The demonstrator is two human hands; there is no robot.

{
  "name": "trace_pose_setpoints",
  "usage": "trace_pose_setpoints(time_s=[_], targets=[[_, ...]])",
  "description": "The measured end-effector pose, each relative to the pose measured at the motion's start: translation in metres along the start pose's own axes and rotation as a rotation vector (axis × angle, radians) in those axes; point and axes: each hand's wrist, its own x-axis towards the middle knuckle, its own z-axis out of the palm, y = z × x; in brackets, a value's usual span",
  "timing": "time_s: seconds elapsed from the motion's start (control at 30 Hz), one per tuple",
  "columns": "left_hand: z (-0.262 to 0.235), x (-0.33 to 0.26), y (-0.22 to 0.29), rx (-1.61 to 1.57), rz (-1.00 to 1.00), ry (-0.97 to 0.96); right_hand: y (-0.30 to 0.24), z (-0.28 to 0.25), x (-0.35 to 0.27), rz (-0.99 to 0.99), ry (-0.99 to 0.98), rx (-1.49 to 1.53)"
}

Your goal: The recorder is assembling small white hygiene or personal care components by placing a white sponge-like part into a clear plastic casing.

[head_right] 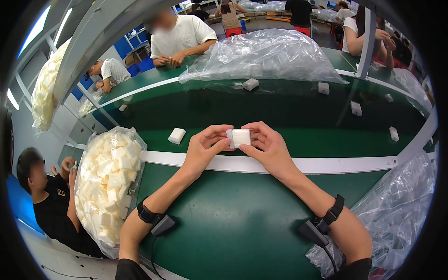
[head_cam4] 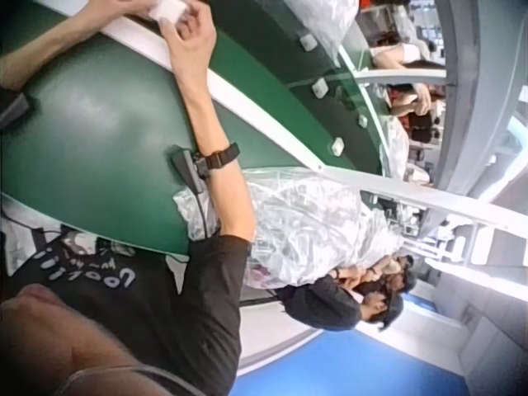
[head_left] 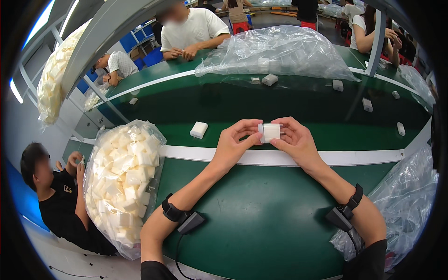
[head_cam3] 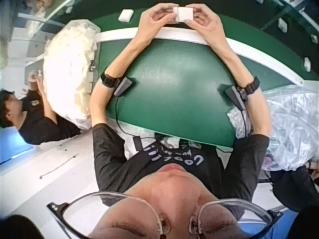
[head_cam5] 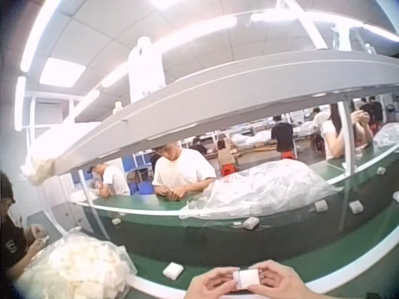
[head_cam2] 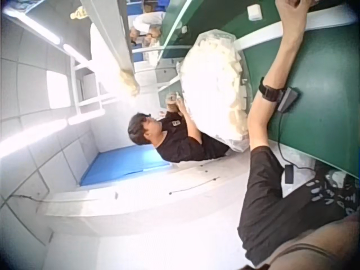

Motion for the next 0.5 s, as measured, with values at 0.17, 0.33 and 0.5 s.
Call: trace_pose_setpoints(time_s=[0.17,0.33,0.5], targets=[[0.0056,-0.0016,0.0019,0.091,-0.004,0.047,0.0016,-0.0007,0.0015,0.007,0.010,-0.017],[0.0062,-0.0050,0.0072,0.141,-0.006,0.034,0.0020,0.0011,0.0011,0.019,0.043,-0.028],[0.0044,-0.0046,0.0044,0.196,0.098,-0.004,0.0010,0.0009,-0.0027,0.011,0.070,-0.104]])
